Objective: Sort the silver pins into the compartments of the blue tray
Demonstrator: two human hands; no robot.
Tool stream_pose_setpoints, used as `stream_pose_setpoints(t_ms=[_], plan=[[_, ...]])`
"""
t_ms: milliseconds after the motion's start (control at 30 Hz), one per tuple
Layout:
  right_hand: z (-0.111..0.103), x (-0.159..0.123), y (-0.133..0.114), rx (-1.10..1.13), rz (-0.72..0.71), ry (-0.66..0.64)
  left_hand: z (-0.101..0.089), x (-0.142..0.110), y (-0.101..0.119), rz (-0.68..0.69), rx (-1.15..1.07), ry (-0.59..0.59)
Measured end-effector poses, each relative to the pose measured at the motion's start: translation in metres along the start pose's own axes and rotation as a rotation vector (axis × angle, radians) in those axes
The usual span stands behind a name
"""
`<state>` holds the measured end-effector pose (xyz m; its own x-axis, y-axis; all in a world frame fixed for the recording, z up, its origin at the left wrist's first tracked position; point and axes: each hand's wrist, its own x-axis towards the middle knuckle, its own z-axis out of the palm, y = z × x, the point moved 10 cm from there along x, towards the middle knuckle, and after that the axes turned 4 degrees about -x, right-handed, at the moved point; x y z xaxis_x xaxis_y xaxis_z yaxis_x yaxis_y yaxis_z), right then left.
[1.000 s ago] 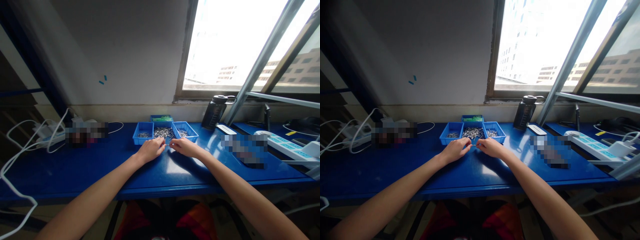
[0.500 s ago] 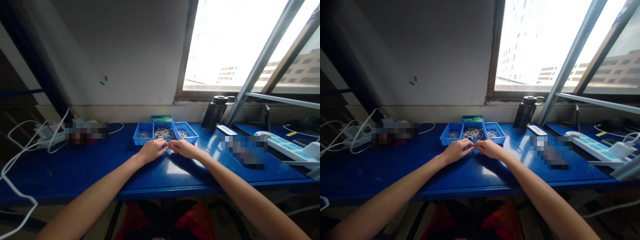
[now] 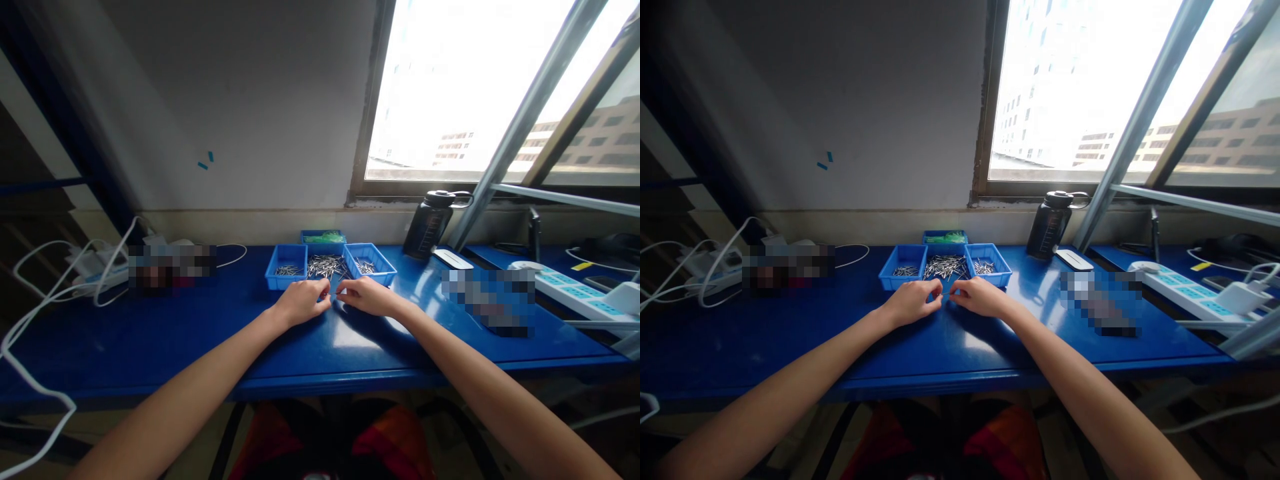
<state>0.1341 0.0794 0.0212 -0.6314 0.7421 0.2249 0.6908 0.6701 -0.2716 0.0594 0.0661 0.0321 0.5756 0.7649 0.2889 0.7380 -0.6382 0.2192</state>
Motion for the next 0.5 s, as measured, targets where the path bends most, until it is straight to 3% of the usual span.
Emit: stream_pose_setpoints(t_ms=[500], plan=[[-0.0073, 0.0003, 0.0046, -0.009, 0.009, 0.045, 0.0021, 0.0002, -0.0066, -0.057, 0.010, -0.038]])
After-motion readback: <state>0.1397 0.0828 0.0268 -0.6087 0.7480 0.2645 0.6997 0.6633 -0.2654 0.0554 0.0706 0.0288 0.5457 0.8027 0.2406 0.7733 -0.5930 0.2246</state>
